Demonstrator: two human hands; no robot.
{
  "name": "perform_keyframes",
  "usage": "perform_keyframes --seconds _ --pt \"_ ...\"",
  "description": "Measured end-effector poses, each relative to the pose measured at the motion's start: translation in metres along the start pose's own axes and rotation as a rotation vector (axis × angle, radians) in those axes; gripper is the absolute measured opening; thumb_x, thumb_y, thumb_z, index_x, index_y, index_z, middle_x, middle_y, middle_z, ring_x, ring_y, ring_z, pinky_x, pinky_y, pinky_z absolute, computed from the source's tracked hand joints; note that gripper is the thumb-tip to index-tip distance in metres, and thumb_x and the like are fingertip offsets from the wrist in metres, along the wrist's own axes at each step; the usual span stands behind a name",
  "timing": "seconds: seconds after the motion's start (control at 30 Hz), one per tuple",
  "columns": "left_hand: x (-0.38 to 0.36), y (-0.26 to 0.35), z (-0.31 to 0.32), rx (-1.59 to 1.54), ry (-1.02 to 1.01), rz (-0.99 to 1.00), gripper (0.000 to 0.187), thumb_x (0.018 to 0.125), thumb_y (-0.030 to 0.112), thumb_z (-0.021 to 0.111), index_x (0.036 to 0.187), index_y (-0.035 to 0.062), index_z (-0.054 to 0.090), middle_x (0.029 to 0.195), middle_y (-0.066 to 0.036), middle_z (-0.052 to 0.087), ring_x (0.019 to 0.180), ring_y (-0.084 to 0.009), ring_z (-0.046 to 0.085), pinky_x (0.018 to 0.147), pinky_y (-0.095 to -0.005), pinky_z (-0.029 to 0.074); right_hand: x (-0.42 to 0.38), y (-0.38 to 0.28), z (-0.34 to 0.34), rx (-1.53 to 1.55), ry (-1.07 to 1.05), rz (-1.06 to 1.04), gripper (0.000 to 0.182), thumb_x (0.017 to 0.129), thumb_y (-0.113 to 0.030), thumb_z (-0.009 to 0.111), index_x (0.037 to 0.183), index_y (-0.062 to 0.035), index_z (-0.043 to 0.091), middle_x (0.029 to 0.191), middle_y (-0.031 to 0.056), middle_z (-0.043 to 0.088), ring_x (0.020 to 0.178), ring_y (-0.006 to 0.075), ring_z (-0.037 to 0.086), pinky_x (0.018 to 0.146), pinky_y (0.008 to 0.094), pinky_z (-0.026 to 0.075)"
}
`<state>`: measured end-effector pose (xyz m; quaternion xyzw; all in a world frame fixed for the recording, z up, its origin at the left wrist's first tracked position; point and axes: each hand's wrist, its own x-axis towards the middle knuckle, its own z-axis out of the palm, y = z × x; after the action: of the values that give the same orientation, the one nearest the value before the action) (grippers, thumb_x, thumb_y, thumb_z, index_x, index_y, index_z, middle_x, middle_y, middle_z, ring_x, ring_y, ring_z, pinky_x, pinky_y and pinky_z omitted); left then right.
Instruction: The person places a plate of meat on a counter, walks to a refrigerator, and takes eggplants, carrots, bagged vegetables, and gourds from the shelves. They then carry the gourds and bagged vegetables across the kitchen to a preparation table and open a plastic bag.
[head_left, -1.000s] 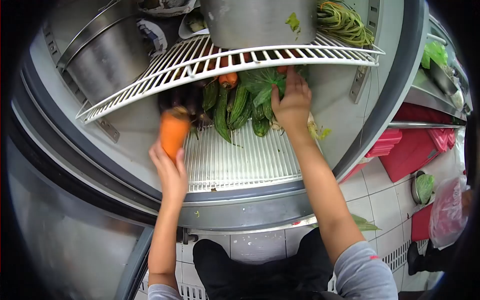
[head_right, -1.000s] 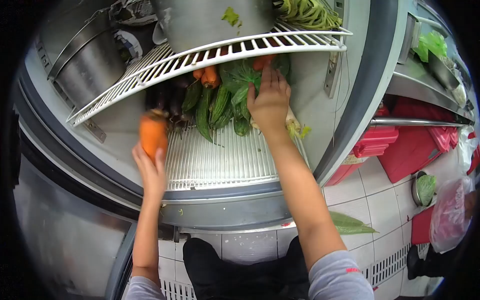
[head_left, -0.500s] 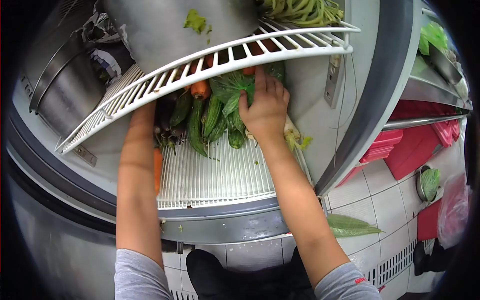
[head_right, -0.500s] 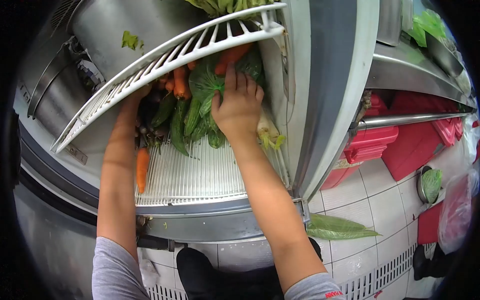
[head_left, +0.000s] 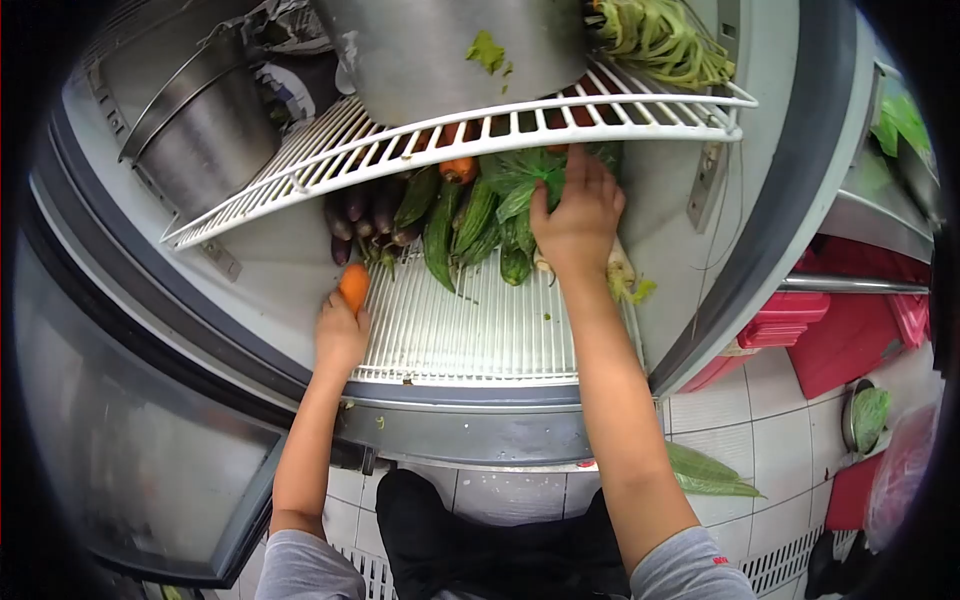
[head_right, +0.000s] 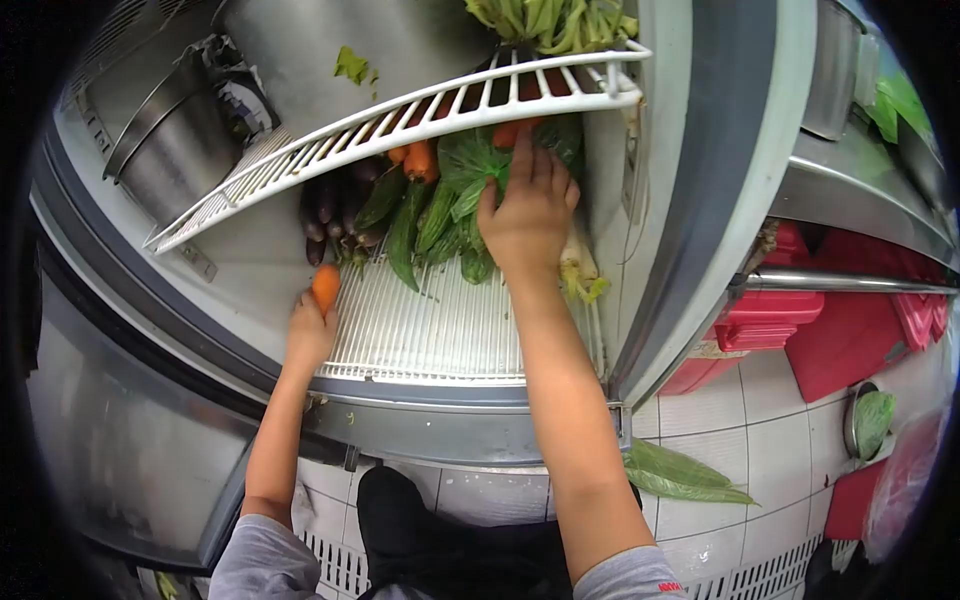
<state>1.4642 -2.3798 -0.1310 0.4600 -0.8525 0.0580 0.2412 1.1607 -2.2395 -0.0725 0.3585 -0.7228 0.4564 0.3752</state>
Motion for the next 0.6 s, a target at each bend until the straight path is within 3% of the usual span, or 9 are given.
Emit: perform_keyframes --seconds 0.03,0.07,0.13,0.23,0.27,0.3,0.33,0.5,0.6 --pt "0.0 0.003 0.0 -0.113 0.024 -0.046 0.057 0.085 0.022 0.055 0.126 -0.0106 0.032 0.101 -0.03 0.052 0.089 -0.0457 0.053 0.08 -0.048 0.044 -0.001 0.0 0.0 0.011 -0.006 -0.001 0.068 0.074 -0.025 0.059 0.134 -0.0029 0.037 0.115 0.0163 0.053 0.114 0.0308 0.045 0.096 0.0432 0.031" --pt "-0.002 0.013 -0.012 -0.171 0.283 0.086 0.054 0.087 0.019 0.054 0.128 -0.0082 0.031 0.101 -0.031 0.052 0.086 -0.0462 0.054 0.076 -0.048 0.045 -0.001 0.0 0.0 0.011 -0.007 -0.002 0.068 0.074 -0.025 0.059 0.134 -0.0034 0.036 0.115 0.0161 0.053 0.114 0.0308 0.045 0.097 0.0431 0.031" --pt "0.012 0.043 -0.053 -0.204 0.457 0.108 0.05 0.088 0.017 0.054 0.129 -0.0023 0.034 0.101 -0.03 0.052 0.084 -0.046 0.055 0.073 -0.0477 0.045 0.0 0.002 0.002 0.006 0.003 -0.004 0.068 0.074 -0.025 0.058 0.135 -0.0044 0.036 0.116 0.0159 0.053 0.114 0.0308 0.045 0.097 0.043 0.031" --pt "0.074 0.06 -0.08 -0.153 0.472 0.2 0.035 0.088 0.017 0.055 0.119 0.0019 0.05 0.1 -0.024 0.058 0.087 -0.0407 0.058 0.075 -0.0448 0.046 0.0 0.0 -0.001 0.02 0.001 -0.001 0.067 0.074 -0.025 0.058 0.134 -0.0042 0.037 0.116 0.016 0.053 0.114 0.0306 0.045 0.097 0.0433 0.031" --pt "0.102 0.069 -0.083 -0.184 0.457 0.256 0.031 0.088 0.017 0.055 0.115 0.001 0.055 0.102 -0.023 0.06 0.09 -0.0381 0.059 0.077 -0.0429 0.046 0.0 0.0 -0.001 0.032 0.003 -0.003 0.067 0.074 -0.025 0.058 0.134 -0.004 0.037 0.116 0.0163 0.053 0.114 0.0308 0.045 0.097 0.0437 0.031" --pt "0.149 0.067 -0.07 -0.171 0.612 0.47 0.024 0.086 0.019 0.058 0.104 0.0034 0.061 0.097 -0.019 0.063 0.085 -0.0364 0.06 0.073 -0.0414 0.047 -0.001 0.001 -0.002 0.029 0.004 0.002 0.067 0.074 -0.025 0.058 0.134 -0.004 0.037 0.116 0.0163 0.053 0.114 0.0308 0.045 0.097 0.0437 0.031" --pt "0.185 0.059 -0.05 0.064 0.743 0.559 0.019 0.085 0.018 0.058 0.098 0.004 0.063 0.091 -0.017 0.064 0.079 -0.0336 0.061 0.069 -0.0405 0.048 -0.001 0.001 -0.002 0.035 0.005 -0.001 0.067 0.074 -0.026 0.058 0.134 -0.0039 0.037 0.116 0.0164 0.053 0.114 0.0309 0.045 0.096 0.0438 0.031" --pt "0.243 0.091 -0.034 0.009 0.452 0.464 0.017 0.085 0.016 0.057 0.097 0.005 0.063 0.087 -0.016 0.064 0.077 -0.0319 0.061 0.068 -0.0405 0.048 0.003 0.0 -0.003 0.063 0.021 0.033 0.066 0.074 -0.029 0.06 0.132 -0.0046 0.04 0.118 0.0164 0.051 0.113 0.0315 0.044 0.096 0.0443 0.031" --pt "0.234 0.133 -0.048 -0.214 0.216 0.322 0.016 0.085 0.015 0.056 0.096 0.0055 0.064 0.084 -0.015 0.065 0.075 -0.0308 0.061 0.067 -0.0405 0.048 0.005 -0.002 -0.009 0.08 -0.038 0.043 0.069 0.074 -0.032 0.061 0.133 -0.0046 0.038 0.13 0.0142 0.044 0.12 0.0323 0.038 0.097 0.046 0.029"
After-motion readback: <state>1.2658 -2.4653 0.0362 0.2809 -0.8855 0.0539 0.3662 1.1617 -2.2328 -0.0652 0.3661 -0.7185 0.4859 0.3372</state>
